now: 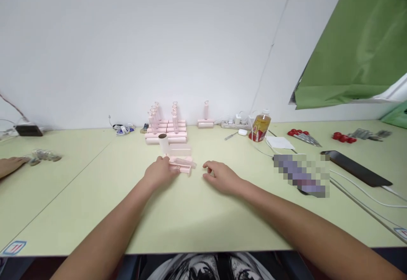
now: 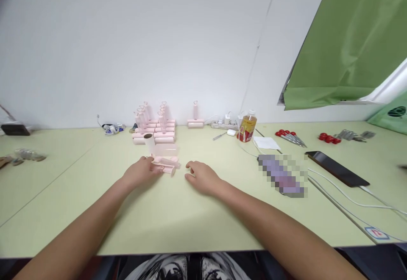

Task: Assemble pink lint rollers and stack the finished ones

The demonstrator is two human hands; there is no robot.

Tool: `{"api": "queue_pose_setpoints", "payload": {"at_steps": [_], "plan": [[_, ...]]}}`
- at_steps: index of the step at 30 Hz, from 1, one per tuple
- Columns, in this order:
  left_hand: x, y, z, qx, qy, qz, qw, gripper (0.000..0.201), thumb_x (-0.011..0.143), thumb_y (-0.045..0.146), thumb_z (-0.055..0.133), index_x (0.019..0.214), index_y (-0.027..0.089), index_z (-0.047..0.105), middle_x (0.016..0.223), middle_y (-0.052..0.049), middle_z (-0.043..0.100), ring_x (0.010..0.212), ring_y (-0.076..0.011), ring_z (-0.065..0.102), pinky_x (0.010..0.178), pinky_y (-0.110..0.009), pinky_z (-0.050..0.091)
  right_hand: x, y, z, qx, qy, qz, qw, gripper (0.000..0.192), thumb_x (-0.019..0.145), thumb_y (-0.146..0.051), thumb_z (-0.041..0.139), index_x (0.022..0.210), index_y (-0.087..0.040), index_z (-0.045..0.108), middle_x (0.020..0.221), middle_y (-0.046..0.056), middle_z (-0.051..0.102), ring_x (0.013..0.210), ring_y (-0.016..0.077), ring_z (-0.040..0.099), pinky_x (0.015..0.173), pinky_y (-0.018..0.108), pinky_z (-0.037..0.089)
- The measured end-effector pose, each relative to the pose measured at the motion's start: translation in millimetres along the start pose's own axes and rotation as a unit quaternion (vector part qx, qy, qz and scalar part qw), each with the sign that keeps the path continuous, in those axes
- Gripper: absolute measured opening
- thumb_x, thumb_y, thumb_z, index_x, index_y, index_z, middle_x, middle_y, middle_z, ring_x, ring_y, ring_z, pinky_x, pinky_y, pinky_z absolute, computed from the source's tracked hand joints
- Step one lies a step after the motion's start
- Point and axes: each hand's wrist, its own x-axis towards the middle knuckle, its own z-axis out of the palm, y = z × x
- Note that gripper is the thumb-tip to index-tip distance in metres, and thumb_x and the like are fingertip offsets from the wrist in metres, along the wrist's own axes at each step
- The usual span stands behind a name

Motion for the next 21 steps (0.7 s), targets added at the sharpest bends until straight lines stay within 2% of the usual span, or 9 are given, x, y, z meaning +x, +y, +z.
{"api": "queue_pose_setpoints", "payload": {"at_steps": [4,6,8,10,11,13,15,17,21], "plan": [[4,-6,-15.8,-0.018,0.0,0.025,1.0,0.045,0.082,0.051,0.05,0.112,0.021,0.062,0.115,-0.013,0.067,0.102,-0.0308,0.064,0.073,-0.032,0.048,2,-2,2,0.026,0.006,0.007,1.0,0.031,0.087,-0.031,0.051,0.114,-0.019,0.06,0.101,0.008,0.066,0.079,0.018,0.058,0.068,0.029,0.039],[13,-16,-29.9,-0.021,0.04,-0.005,0.999,0.035,0.084,0.04,0.048,0.107,0.02,0.066,0.111,-0.012,0.069,0.102,-0.031,0.064,0.077,-0.034,0.049,3,3,4,0.053,0.023,0.008,0.998,0.03,0.088,-0.031,0.05,0.113,-0.019,0.059,0.104,0.007,0.065,0.072,0.0154,0.057,0.067,0.029,0.04],[26,-25,-42.0,-0.021,0.079,-0.025,0.996,0.04,0.086,0.035,0.045,0.119,0.018,0.061,0.121,-0.014,0.064,0.11,-0.0317,0.061,0.084,-0.037,0.048,4,11,6,0.079,0.037,0.008,0.996,0.028,0.087,-0.03,0.049,0.111,-0.019,0.059,0.105,0.007,0.064,0.068,0.0133,0.055,0.066,0.029,0.041],[41,-31,-48.0,-0.027,0.13,-0.026,0.991,0.051,0.088,0.035,0.044,0.136,0.02,0.047,0.136,-0.015,0.054,0.121,-0.0299,0.054,0.094,-0.039,0.045,5,21,8,0.094,0.048,0.006,0.994,0.026,0.086,-0.029,0.051,0.107,-0.018,0.06,0.103,0.007,0.063,0.067,0.0129,0.055,0.068,0.029,0.043],[49,-31,-48.4,-0.039,0.175,-0.012,0.984,0.054,0.087,0.035,0.047,0.139,0.021,0.044,0.138,-0.014,0.051,0.124,-0.0295,0.052,0.098,-0.039,0.043,6,24,9,0.098,0.052,0.004,0.994,0.025,0.085,-0.028,0.051,0.106,-0.018,0.061,0.102,0.007,0.063,0.068,0.0132,0.055,0.069,0.03,0.043],[65,-30,-45.0,-0.058,0.213,0.006,0.975,0.056,0.085,0.036,0.052,0.139,0.023,0.045,0.14,-0.014,0.049,0.126,-0.0304,0.05,0.102,-0.04,0.041,7,29,9,0.107,0.064,0.005,0.992,0.024,0.084,-0.027,0.052,0.103,-0.018,0.061,0.102,0.007,0.063,0.072,0.0143,0.057,0.071,0.031,0.044],[77,-27,-39.4,-0.081,0.216,0.021,0.973,0.058,0.085,0.035,0.054,0.14,0.022,0.043,0.139,-0.013,0.051,0.127,-0.0304,0.049,0.103,-0.04,0.041,8,31,9,0.124,0.07,0.014,0.99,0.023,0.083,-0.027,0.053,0.102,-0.018,0.062,0.102,0.007,0.063,0.076,0.015,0.057,0.074,0.031,0.045],[85,-24,-35.5,-0.115,0.21,0.009,0.971,0.06,0.085,0.034,0.054,0.142,0.022,0.039,0.133,-0.012,0.057,0.122,-0.0296,0.054,0.099,-0.039,0.044,9,31,9,0.148,0.07,0.026,0.986,0.024,0.082,-0.027,0.054,0.103,-0.018,0.062,0.1,0.006,0.064,0.077,0.0152,0.058,0.074,0.031,0.045],[85,-22,-40.5,-0.158,0.229,-0.017,0.96,0.059,0.083,0.034,0.056,0.139,0.022,0.039,0.124,-0.01,0.063,0.112,-0.0292,0.06,0.092,-0.04,0.047,8,31,7,0.206,0.065,0.041,0.976,0.026,0.082,-0.03,0.055,0.104,-0.018,0.061,0.096,0.004,0.064,0.071,0.0137,0.056,0.07,0.03,0.046]]}}
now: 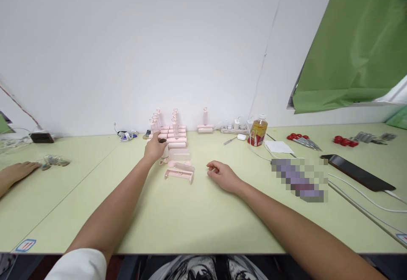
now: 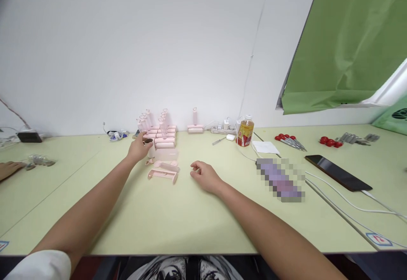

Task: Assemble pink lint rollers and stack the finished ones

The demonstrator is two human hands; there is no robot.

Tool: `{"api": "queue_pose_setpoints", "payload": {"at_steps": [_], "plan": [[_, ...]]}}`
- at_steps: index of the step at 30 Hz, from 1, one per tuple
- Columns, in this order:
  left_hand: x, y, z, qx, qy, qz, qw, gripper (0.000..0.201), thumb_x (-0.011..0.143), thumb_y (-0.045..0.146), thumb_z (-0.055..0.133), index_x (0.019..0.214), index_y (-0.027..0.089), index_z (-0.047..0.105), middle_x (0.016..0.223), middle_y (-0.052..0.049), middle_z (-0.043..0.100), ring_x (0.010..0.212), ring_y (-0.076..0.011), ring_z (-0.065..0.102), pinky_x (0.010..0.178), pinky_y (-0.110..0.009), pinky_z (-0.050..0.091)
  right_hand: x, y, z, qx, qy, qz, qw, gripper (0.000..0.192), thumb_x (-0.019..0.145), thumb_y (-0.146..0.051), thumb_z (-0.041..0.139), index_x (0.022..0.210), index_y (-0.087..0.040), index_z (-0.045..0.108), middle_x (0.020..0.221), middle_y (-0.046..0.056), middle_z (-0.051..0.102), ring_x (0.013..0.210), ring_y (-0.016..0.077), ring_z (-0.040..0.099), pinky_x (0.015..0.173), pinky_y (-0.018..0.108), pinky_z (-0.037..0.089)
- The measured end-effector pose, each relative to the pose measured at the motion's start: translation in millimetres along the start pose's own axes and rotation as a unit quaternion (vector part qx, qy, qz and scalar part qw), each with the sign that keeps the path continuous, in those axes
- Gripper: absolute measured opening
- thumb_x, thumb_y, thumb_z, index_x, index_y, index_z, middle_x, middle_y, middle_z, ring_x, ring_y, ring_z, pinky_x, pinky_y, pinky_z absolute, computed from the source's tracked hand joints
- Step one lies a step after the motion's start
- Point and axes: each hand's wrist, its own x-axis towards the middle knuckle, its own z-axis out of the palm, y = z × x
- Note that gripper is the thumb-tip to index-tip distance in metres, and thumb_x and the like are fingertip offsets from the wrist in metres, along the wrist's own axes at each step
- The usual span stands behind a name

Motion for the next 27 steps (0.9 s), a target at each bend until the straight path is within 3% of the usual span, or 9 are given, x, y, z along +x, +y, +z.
{"api": "queue_pose_setpoints", "payload": {"at_steps": [5,10,13,15,17,18,20,24,27], "plan": [[-22,27,-12.9,-0.133,0.074,0.027,0.988,0.056,0.082,0.034,0.058,0.133,0.022,0.04,0.121,-0.009,0.062,0.102,-0.0224,0.063,0.09,-0.036,0.049,3,3,-3,0.063,0.039,0.005,0.997,0.033,0.083,-0.036,0.056,0.11,-0.019,0.058,0.096,0.003,0.062,0.071,0.0131,0.054,0.07,0.031,0.048],[-69,70,12.9,-0.433,-0.062,0.037,0.899,0.045,0.08,0.032,0.059,0.12,0.018,0.041,0.118,-0.011,0.062,0.096,-0.0171,0.064,0.081,-0.031,0.054,3,-1,-1,0.199,0.054,-0.031,0.978,0.069,0.077,-0.044,0.067,0.136,-0.025,0.037,0.118,0.009,0.054,0.082,0.0154,0.057,0.067,0.032,0.053],[-91,82,31.6,-0.467,-0.137,0.037,0.873,0.048,0.078,0.039,0.062,0.116,0.018,0.042,0.114,-0.011,0.064,0.092,-0.018,0.066,0.078,-0.032,0.054,1,-7,-2,0.28,0.071,-0.048,0.956,0.062,0.075,-0.048,0.068,0.126,-0.022,0.044,0.101,0.006,0.058,0.076,0.0166,0.06,0.063,0.033,0.054],[-95,83,35.8,-0.385,-0.142,0.061,0.91,0.045,0.082,0.046,0.057,0.115,0.017,0.047,0.107,-0.01,0.067,0.091,-0.0191,0.066,0.076,-0.031,0.053,1,-9,-6,0.302,0.098,-0.04,0.948,0.053,0.074,-0.049,0.068,0.114,-0.02,0.049,0.088,0.003,0.058,0.069,0.0158,0.06,0.059,0.032,0.054],[-89,83,33.6,-0.186,-0.135,0.1,0.968,0.039,0.089,0.051,0.044,0.104,0.018,0.057,0.096,-0.009,0.069,0.089,-0.0208,0.066,0.075,-0.032,0.05,4,-7,-11,0.307,0.136,-0.033,0.941,0.056,0.07,-0.048,0.072,0.112,-0.021,0.047,0.086,0.001,0.055,0.065,0.0147,0.06,0.055,0.031,0.053],[-84,83,31.3,-0.059,-0.14,0.117,0.981,0.039,0.091,0.05,0.039,0.094,0.018,0.061,0.09,-0.008,0.069,0.088,-0.022,0.066,0.074,-0.032,0.049,6,-5,-14,0.306,0.158,-0.028,0.938,0.06,0.067,-0.047,0.074,0.113,-0.022,0.045,0.087,0.0,0.054,0.064,0.0143,0.059,0.053,0.031,0.052],[-71,86,27.9,0.114,-0.188,0.12,0.968,0.037,0.09,0.045,0.041,0.079,0.018,0.064,0.081,-0.009,0.07,0.084,-0.0248,0.067,0.072,-0.034,0.048,9,0,-20,0.296,0.194,-0.017,0.935,0.066,0.064,-0.044,0.076,0.116,-0.023,0.042,0.089,-0.001,0.053,0.062,0.0136,0.058,0.05,0.029,0.051],[-51,100,35.1,0.191,-0.246,0.1,0.945,0.014,0.071,0.029,0.065,0.075,0.016,0.068,0.083,-0.014,0.071,0.082,-0.0294,0.068,0.068,-0.034,0.049,15,8,-28,0.274,0.218,-0.004,0.937,0.065,0.061,-0.039,0.076,0.113,-0.025,0.04,0.089,-0.002,0.053,0.061,0.0123,0.054,0.046,0.026,0.047],[-45,109,47.7,0.222,-0.27,0.09,0.933,0.022,0.062,0.022,0.071,0.083,0.014,0.07,0.091,-0.019,0.071,0.087,-0.0331,0.068,0.071,-0.037,0.05,17,10,-29,0.272,0.217,-0.013,0.937,0.062,0.061,-0.038,0.075,0.11,-0.024,0.04,0.087,-0.003,0.053,0.058,0.0108,0.05,0.045,0.024,0.044]]}}
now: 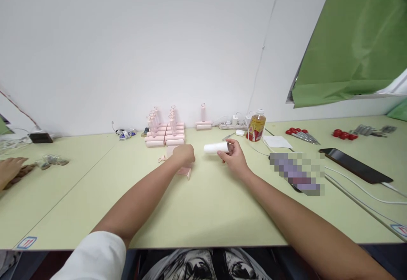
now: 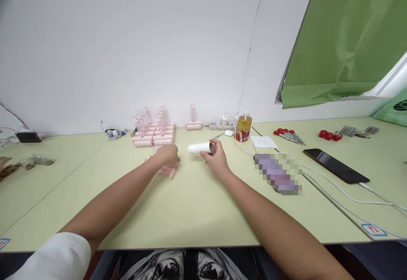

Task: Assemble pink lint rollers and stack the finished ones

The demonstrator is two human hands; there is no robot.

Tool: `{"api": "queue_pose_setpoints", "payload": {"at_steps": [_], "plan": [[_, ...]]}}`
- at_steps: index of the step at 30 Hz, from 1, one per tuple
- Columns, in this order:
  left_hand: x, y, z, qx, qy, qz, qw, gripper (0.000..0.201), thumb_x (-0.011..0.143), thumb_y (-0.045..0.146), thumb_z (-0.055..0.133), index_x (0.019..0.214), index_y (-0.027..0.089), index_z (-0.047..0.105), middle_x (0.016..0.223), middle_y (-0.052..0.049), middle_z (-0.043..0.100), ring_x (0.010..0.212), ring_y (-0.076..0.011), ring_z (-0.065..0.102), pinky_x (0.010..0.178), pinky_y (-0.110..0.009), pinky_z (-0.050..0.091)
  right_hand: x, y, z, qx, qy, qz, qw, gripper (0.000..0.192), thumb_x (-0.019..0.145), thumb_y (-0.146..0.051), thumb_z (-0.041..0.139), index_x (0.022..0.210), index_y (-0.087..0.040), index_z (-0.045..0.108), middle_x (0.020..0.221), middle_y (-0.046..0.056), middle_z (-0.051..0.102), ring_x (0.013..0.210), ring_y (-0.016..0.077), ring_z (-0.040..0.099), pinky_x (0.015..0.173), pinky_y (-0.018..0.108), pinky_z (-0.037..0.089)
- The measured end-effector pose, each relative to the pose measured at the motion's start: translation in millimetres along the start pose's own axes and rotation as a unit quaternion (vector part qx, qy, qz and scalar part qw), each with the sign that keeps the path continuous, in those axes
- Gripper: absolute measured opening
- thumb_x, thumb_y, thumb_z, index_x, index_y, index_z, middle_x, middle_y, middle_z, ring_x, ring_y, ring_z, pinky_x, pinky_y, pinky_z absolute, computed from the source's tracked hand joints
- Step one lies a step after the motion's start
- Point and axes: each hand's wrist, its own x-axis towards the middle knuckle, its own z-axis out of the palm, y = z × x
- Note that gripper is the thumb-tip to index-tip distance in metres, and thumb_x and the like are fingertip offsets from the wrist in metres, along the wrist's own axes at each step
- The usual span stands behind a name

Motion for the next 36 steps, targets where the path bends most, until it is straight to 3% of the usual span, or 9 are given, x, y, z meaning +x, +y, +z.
{"api": "queue_pose_setpoints", "payload": {"at_steps": [7,17,21,24,27,30,33,36], "plan": [[10,-3,8.3,0.016,-0.02,-0.009,1.0,0.033,0.062,0.031,0.073,0.091,0.018,0.071,0.093,-0.019,0.072,0.09,-0.0334,0.068,0.074,-0.038,0.052,-2,3,2,-0.008,-0.02,-0.012,1.0,0.055,0.066,-0.038,0.073,0.109,-0.025,0.042,0.086,-0.003,0.054,0.06,0.0117,0.052,0.049,0.026,0.046],[12,-6,7.7,0.022,-0.026,-0.004,0.999,0.026,0.058,0.019,0.07,0.084,0.015,0.071,0.096,-0.02,0.071,0.089,-0.0341,0.068,0.073,-0.039,0.052,-2,5,2,-0.009,-0.031,-0.008,0.999,0.055,0.067,-0.039,0.073,0.11,-0.025,0.042,0.088,-0.002,0.054,0.061,0.0117,0.053,0.05,0.026,0.048],[10,-9,5.3,-0.021,-0.014,0.024,0.999,0.018,0.059,0.018,0.069,0.076,0.015,0.07,0.089,-0.018,0.071,0.085,-0.0327,0.068,0.071,-0.038,0.05,-3,4,3,-0.002,-0.031,-0.006,1.0,0.054,0.067,-0.039,0.073,0.108,-0.025,0.042,0.085,-0.003,0.055,0.06,0.0119,0.053,0.049,0.026,0.047],[0,-12,-2.4,-0.077,0.007,0.069,0.995,0.008,0.066,0.022,0.063,0.071,0.016,0.067,0.081,-0.012,0.07,0.078,-0.027,0.067,0.068,-0.034,0.049,-4,2,3,0.003,-0.021,-0.009,1.0,0.054,0.066,-0.04,0.073,0.107,-0.025,0.042,0.086,-0.003,0.055,0.062,0.0126,0.054,0.049,0.026,0.048],[-18,-18,-9.7,-0.133,0.049,0.11,0.984,0.017,0.078,0.03,0.053,0.075,0.018,0.065,0.082,-0.008,0.069,0.078,-0.0215,0.064,0.067,-0.029,0.048,-3,0,2,0.018,-0.007,-0.008,1.0,0.056,0.065,-0.04,0.075,0.108,-0.024,0.042,0.087,-0.003,0.055,0.064,0.0131,0.055,0.049,0.026,0.049],[-38,-28,-10.2,-0.207,0.068,0.128,0.968,0.023,0.084,0.036,0.047,0.081,0.018,0.061,0.081,-0.005,0.066,0.076,-0.0183,0.063,0.065,-0.028,0.05,-4,-1,2,0.032,-0.002,-0.002,0.999,0.056,0.065,-0.04,0.076,0.107,-0.024,0.042,0.089,-0.002,0.057,0.064,0.0129,0.056,0.048,0.026,0.049],[-54,-40,-3.0,-0.4,0.038,0.119,0.908,0.023,0.08,0.038,0.057,0.093,0.02,0.06,0.086,-0.002,0.064,0.071,-0.0152,0.065,0.063,-0.028,0.055,-5,-1,3,0.043,-0.007,0.01,0.999,0.056,0.065,-0.04,0.076,0.106,-0.024,0.042,0.088,-0.003,0.057,0.062,0.0125,0.056,0.049,0.028,0.05],[-60,-50,7.1,-0.508,-0.005,0.103,0.855,0.039,0.079,0.04,0.061,0.115,0.025,0.058,0.095,-0.002,0.063,0.071,-0.0144,0.066,0.061,-0.031,0.059,-6,0,5,0.052,-0.009,0.027,0.998,0.056,0.064,-0.04,0.077,0.105,-0.023,0.042,0.086,-0.003,0.057,0.06,0.0123,0.056,0.05,0.028,0.05]]}}
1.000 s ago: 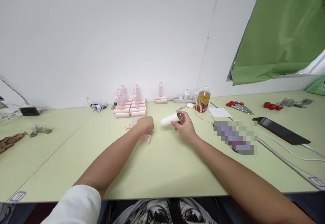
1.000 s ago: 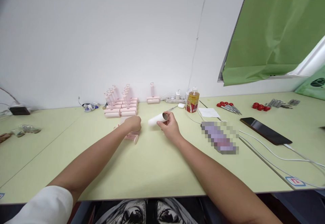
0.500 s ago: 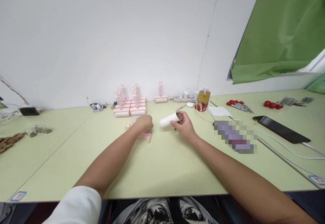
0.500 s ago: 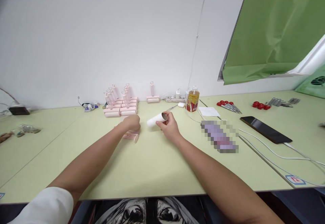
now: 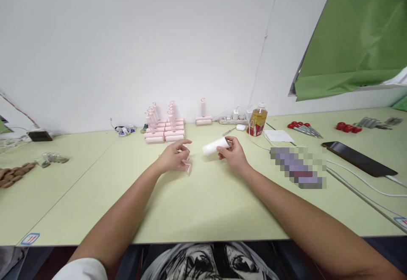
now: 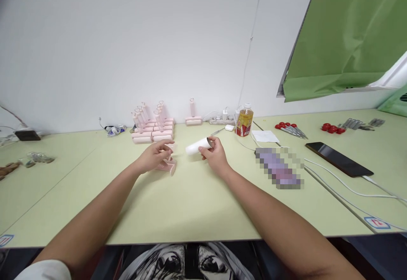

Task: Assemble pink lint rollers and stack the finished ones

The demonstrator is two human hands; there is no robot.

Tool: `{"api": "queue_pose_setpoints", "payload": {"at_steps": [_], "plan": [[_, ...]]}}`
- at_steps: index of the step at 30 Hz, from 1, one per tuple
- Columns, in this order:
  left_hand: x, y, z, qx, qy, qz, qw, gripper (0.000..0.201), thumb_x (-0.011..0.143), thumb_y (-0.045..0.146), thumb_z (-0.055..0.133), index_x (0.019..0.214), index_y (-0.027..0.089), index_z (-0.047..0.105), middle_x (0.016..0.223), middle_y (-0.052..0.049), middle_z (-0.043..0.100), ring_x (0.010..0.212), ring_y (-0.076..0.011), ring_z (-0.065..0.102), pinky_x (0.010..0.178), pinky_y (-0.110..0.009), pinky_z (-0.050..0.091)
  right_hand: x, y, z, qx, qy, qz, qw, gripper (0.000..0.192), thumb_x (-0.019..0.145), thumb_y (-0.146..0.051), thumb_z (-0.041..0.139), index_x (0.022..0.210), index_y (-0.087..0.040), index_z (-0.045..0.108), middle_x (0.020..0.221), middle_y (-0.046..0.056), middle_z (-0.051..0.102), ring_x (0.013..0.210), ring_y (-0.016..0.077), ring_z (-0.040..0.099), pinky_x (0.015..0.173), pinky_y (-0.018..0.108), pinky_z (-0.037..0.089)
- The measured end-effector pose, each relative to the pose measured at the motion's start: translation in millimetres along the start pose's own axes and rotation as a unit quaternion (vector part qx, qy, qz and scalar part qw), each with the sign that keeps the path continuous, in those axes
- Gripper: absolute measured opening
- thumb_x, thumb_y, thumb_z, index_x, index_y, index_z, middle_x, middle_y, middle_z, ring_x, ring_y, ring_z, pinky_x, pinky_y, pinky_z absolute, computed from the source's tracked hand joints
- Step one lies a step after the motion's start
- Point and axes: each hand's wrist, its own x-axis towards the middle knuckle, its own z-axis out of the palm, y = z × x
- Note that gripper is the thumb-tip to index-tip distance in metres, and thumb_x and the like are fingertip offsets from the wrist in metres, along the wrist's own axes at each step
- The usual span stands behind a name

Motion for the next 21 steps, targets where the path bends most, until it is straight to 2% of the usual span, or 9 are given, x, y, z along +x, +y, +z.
{"api": "queue_pose_setpoints", "payload": {"at_steps": [2,4,8,10,12,14,18,21], "plan": [[-2,-7,-0.6,-0.033,-0.009,-0.013,0.999,0.038,0.079,0.043,0.062,0.112,0.023,0.061,0.094,-0.004,0.063,0.074,-0.0157,0.067,0.063,-0.032,0.061,-1,0,0,0.0,-0.001,0.012,1.0,0.055,0.064,-0.039,0.077,0.104,-0.023,0.042,0.084,-0.004,0.057,0.058,0.0117,0.056,0.049,0.028,0.05],[-2,-12,-0.1,-0.059,0.007,-0.016,0.998,0.038,0.077,0.048,0.065,0.101,0.019,0.064,0.094,-0.006,0.064,0.077,-0.0177,0.069,0.064,-0.032,0.062,-1,0,0,0.0,-0.001,0.021,1.0,0.054,0.064,-0.039,0.077,0.103,-0.023,0.043,0.083,-0.004,0.057,0.056,0.0109,0.055,0.049,0.028,0.049],[-2,-15,3.5,-0.123,0.059,-0.007,0.991,0.045,0.062,0.052,0.078,0.083,0.015,0.062,0.121,-0.01,0.058,0.076,-0.0198,0.07,0.06,-0.035,0.062,-2,-1,-1,0.009,-0.003,0.036,0.999,0.055,0.062,-0.039,0.078,0.102,-0.023,0.043,0.08,-0.005,0.057,0.056,0.0111,0.055,0.048,0.027,0.048],[-2,-15,5.8,-0.135,0.083,0.0,0.987,0.047,0.057,0.052,0.081,0.076,0.014,0.061,0.128,-0.011,0.054,0.072,-0.0184,0.07,0.059,-0.036,0.062,-2,-1,-1,0.013,-0.008,0.041,0.999,0.056,0.06,-0.039,0.079,0.101,-0.023,0.044,0.081,-0.005,0.058,0.056,0.0112,0.055,0.047,0.027,0.047],[-1,-16,7.9,-0.133,0.117,0.015,0.984,0.047,0.056,0.051,0.082,0.071,0.013,0.058,0.123,-0.011,0.056,0.071,-0.0171,0.068,0.058,-0.035,0.062,-3,-2,-1,0.022,-0.017,0.048,0.998,0.056,0.06,-0.038,0.08,0.1,-0.023,0.044,0.08,-0.005,0.058,0.056,0.0113,0.056,0.047,0.027,0.047],[0,-18,9.6,-0.132,0.149,0.041,0.979,0.048,0.057,0.051,0.081,0.063,0.014,0.051,0.11,-0.009,0.061,0.073,-0.017,0.067,0.06,-0.033,0.061,-4,-3,-1,0.038,-0.028,0.06,0.997,0.054,0.06,-0.037,0.08,0.098,-0.023,0.043,0.079,-0.005,0.058,0.057,0.0119,0.057,0.049,0.028,0.048],[2,-21,13.1,-0.146,0.164,0.072,0.973,0.055,0.061,0.05,0.079,0.053,0.017,0.035,0.081,-0.006,0.064,0.083,-0.0225,0.068,0.063,-0.032,0.06,-9,-9,2,0.074,-0.051,0.092,0.992,0.052,0.061,-0.034,0.079,0.097,-0.024,0.043,0.077,-0.005,0.06,0.06,0.0138,0.061,0.053,0.029,0.051],[2,-21,16.8,-0.174,0.172,0.075,0.967,0.054,0.065,0.051,0.075,0.053,0.017,0.036,0.085,-0.007,0.065,0.092,-0.0264,0.068,0.066,-0.033,0.059,-14,-13,6,0.1,-0.073,0.106,0.987,0.052,0.06,-0.031,0.081,0.095,-0.024,0.043,0.078,-0.005,0.061,0.062,0.014,0.062,0.057,0.03,0.052]]}}
